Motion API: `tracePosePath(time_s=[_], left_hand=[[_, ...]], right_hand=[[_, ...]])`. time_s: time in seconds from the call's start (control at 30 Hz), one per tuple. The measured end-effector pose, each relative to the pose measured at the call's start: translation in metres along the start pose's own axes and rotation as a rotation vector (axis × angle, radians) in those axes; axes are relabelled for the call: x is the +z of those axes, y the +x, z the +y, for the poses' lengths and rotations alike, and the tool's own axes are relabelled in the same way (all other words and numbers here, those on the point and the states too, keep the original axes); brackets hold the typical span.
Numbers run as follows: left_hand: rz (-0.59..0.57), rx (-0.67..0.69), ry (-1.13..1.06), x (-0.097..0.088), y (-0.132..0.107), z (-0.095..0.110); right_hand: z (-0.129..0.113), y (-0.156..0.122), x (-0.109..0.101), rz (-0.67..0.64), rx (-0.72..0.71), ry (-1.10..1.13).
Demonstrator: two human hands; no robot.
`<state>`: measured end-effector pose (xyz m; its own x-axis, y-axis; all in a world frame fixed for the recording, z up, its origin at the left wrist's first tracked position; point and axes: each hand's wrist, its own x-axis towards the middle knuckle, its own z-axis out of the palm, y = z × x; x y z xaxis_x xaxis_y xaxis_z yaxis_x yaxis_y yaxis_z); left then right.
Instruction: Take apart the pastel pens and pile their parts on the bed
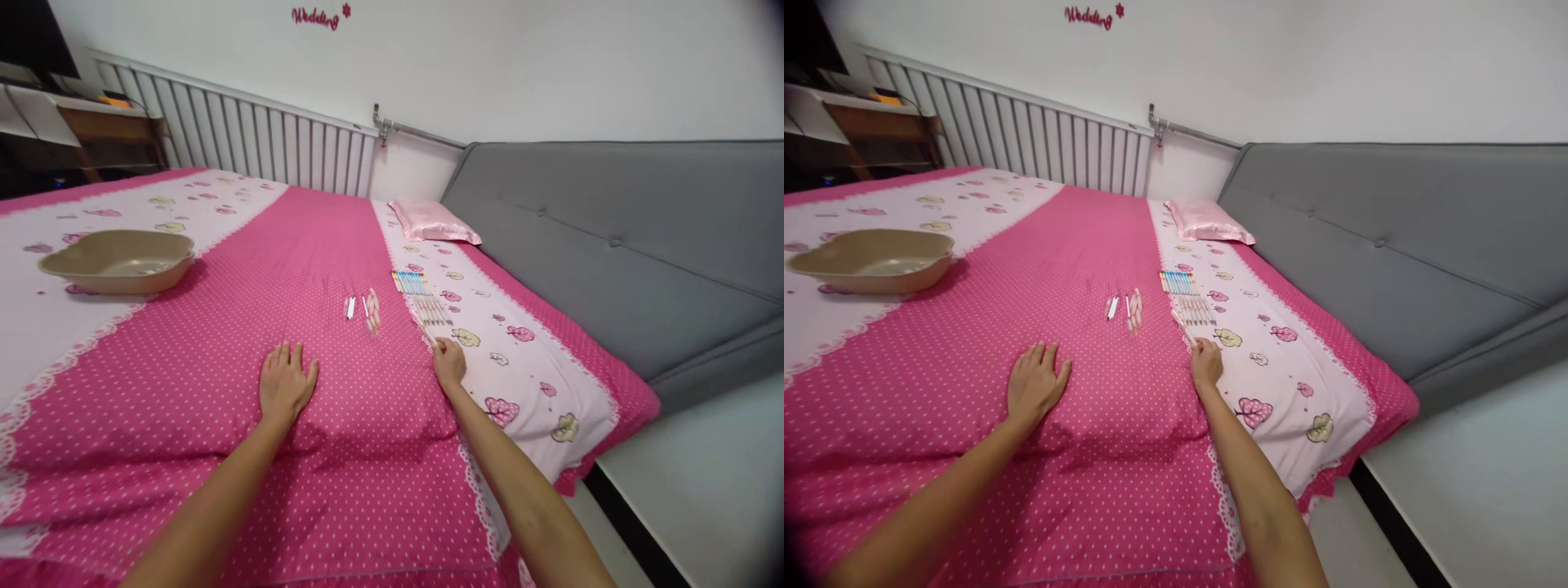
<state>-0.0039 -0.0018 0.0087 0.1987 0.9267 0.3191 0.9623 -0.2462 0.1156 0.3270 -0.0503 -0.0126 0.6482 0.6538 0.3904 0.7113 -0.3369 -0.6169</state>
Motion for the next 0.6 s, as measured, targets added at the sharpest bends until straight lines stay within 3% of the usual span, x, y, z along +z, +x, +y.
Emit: tracePosePath(time_s=[0.33, 0.6], left_hand=[[0.057, 0.01, 0.011, 0.006, 0.002, -0.003], [0.066, 0.011, 0.008, 0.009, 0.004, -0.005]], right_hand=[[-0.04, 0.04, 0.042, 0.105, 0.021, -0.06], [-0.047, 0.053, 0.067, 0.14, 0.017, -0.129]])
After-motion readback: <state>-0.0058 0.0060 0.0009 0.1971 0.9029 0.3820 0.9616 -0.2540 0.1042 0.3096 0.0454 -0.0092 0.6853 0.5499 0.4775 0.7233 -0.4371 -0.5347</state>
